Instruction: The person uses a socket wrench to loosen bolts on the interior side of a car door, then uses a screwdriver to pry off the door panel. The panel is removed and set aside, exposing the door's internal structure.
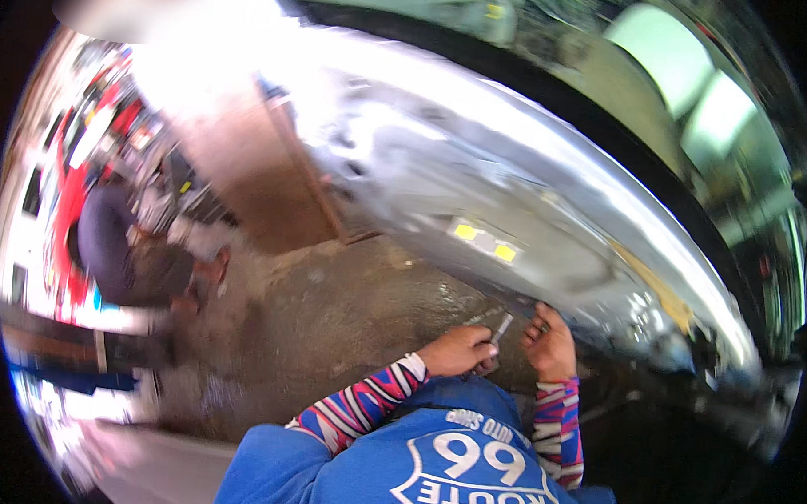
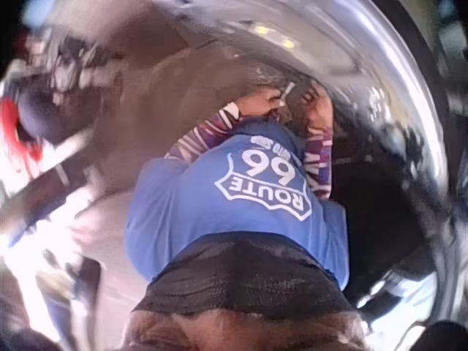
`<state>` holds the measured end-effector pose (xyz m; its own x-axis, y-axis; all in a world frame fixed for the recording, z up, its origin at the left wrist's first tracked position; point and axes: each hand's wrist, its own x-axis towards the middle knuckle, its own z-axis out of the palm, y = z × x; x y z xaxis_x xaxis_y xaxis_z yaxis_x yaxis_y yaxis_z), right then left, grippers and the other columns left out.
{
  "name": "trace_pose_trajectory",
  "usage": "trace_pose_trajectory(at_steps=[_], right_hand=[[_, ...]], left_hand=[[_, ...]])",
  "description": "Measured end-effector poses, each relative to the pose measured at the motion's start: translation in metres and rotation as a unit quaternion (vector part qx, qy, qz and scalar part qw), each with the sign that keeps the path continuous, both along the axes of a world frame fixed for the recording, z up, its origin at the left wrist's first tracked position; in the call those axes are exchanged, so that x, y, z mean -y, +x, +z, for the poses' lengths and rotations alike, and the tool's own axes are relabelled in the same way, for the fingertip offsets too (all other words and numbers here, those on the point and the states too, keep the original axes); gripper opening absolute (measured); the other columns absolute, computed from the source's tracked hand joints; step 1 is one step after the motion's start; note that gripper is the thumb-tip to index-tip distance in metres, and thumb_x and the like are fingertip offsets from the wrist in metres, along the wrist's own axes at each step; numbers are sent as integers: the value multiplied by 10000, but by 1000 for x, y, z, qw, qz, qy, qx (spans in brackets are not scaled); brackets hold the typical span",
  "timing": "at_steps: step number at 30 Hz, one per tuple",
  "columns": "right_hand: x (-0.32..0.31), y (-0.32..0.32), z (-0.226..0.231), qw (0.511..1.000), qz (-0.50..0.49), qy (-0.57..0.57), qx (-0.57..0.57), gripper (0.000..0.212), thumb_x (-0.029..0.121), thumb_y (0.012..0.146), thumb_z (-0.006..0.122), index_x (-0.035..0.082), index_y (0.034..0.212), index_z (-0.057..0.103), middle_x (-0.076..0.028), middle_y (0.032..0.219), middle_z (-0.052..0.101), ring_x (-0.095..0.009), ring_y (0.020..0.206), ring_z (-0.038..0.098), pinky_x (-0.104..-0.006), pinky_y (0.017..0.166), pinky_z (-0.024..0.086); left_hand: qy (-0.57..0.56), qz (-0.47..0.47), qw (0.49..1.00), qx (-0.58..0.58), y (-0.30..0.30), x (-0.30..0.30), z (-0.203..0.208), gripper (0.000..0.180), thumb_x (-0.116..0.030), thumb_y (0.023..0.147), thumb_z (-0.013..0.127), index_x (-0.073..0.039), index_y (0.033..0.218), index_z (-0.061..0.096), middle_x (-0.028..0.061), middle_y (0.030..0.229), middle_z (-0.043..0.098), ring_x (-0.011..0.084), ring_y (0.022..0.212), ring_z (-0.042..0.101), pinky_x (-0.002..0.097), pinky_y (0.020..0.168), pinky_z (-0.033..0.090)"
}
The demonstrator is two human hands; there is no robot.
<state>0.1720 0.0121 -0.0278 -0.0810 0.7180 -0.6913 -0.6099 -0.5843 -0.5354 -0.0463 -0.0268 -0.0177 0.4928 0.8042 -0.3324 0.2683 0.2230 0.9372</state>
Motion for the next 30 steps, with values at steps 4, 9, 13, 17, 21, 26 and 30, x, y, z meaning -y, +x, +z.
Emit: trace_pose_trajectory(at_steps=[4,9,13,17,21,26,30], right_hand=[[-1,7,4,998,57,24,17,197,298,870,694,191,949,550,30,764,467,-135,648,408,-307,592,338],[7,16,13,983,155,78,59,204,300,940,503,99,958,539,-33,762,484,-165,651,434,-324,587,355],[16,17,26,957,231,157,80,249,319,922,537,71,939,547,-78,793,548,-193,630,509,-330,569,419],[24,16,37,969,203,131,55,290,344,916,578,54,923,557,-95,774,572,-208,527,517,-328,461,427],[34,14,51,970,193,143,-39,292,307,909,665,49,994,557,-65,734,561,-162,468,480,-293,381,379],[48,-3,68,980,98,156,-70,340,214,872,710,53,1125,551,-32,763,554,-130,542,502,-249,408,387],[52,-2,86,959,88,267,-35,405,316,891,727,53,1153,563,21,719,430,-77,544,392,-214,443,308]], left_hand=[[113,26,988,-99,-17,10,2,256,-237,996,587,12,993,647,161,891,718,285,851,712,394,775,550],[258,150,954,-36,-27,14,26,242,-226,988,619,5,1054,652,123,938,690,214,846,687,369,773,543],[38,178,970,161,-37,14,64,184,-131,969,674,-12,1100,625,65,996,666,115,879,640,299,778,539],[8,178,929,323,-36,8,95,199,-55,949,700,-39,1117,594,44,1019,660,97,943,631,263,803,539],[65,130,914,380,-28,-5,114,191,-30,942,703,-35,1086,577,54,1023,658,123,979,651,276,838,541],[63,115,877,463,-14,-23,133,185,0,939,696,-24,1072,570,74,1028,664,153,1033,662,289,884,540],[47,107,877,466,-7,-29,142,179,2,934,700,-18,1065,579,112,1047,683,179,1019,679,319,868,565]])
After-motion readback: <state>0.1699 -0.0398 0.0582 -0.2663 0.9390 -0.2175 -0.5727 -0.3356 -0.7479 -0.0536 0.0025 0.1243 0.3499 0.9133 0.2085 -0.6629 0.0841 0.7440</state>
